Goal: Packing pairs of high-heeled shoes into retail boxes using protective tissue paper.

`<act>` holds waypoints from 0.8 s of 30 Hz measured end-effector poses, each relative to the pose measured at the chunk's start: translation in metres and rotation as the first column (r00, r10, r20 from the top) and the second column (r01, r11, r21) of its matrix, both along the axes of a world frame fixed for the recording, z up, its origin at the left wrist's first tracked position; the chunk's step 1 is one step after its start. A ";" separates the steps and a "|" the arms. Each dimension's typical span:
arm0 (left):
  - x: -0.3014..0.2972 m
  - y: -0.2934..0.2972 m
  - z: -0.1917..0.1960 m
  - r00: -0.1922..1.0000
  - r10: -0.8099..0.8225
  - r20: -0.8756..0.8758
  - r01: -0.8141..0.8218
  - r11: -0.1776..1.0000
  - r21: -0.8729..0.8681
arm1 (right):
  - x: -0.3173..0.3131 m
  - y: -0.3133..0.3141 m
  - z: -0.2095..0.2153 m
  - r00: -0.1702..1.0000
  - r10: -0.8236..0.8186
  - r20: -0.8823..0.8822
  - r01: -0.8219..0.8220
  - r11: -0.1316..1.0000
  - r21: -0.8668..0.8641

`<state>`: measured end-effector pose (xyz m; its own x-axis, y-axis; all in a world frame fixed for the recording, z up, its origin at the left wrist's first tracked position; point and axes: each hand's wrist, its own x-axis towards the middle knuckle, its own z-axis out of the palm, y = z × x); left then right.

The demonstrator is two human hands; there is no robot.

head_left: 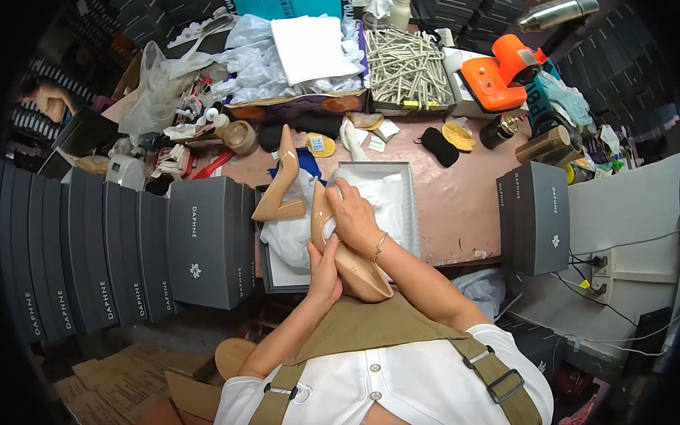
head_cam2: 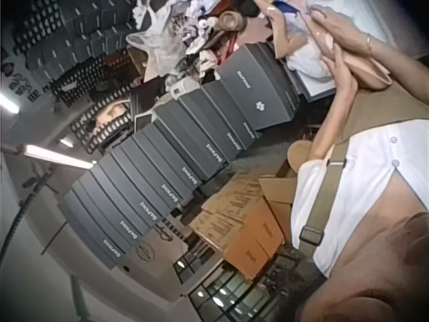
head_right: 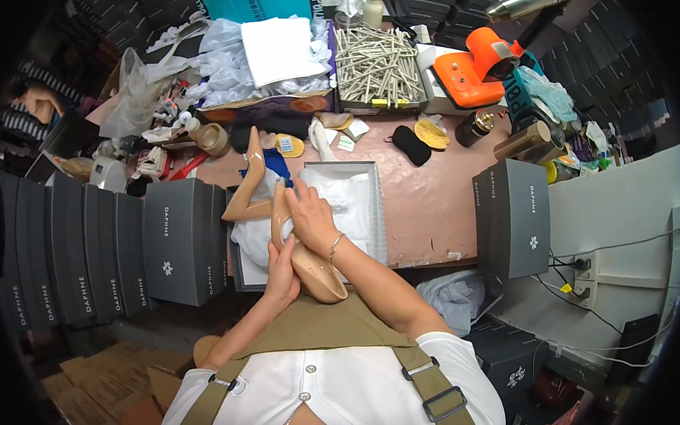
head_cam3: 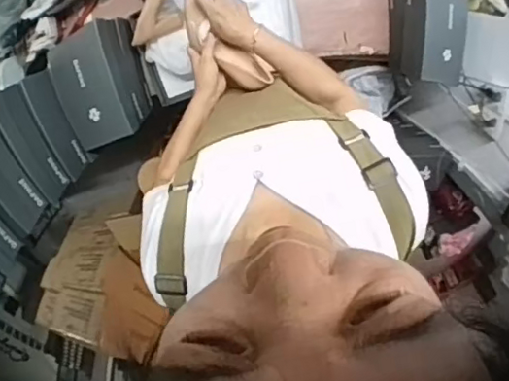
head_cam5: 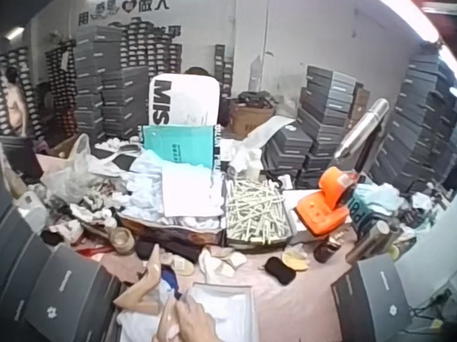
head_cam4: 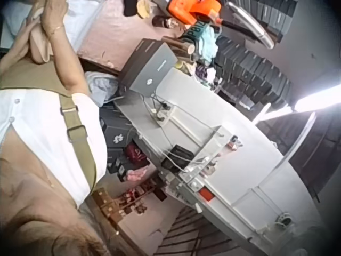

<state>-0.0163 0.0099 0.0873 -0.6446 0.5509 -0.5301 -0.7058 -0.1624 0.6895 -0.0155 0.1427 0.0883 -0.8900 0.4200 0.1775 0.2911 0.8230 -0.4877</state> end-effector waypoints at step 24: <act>-0.015 -0.017 -0.014 0.995 0.005 0.102 -0.007 1.000 0.018 | 0.048 -0.007 0.033 0.966 0.207 0.153 -0.132 0.908 -0.398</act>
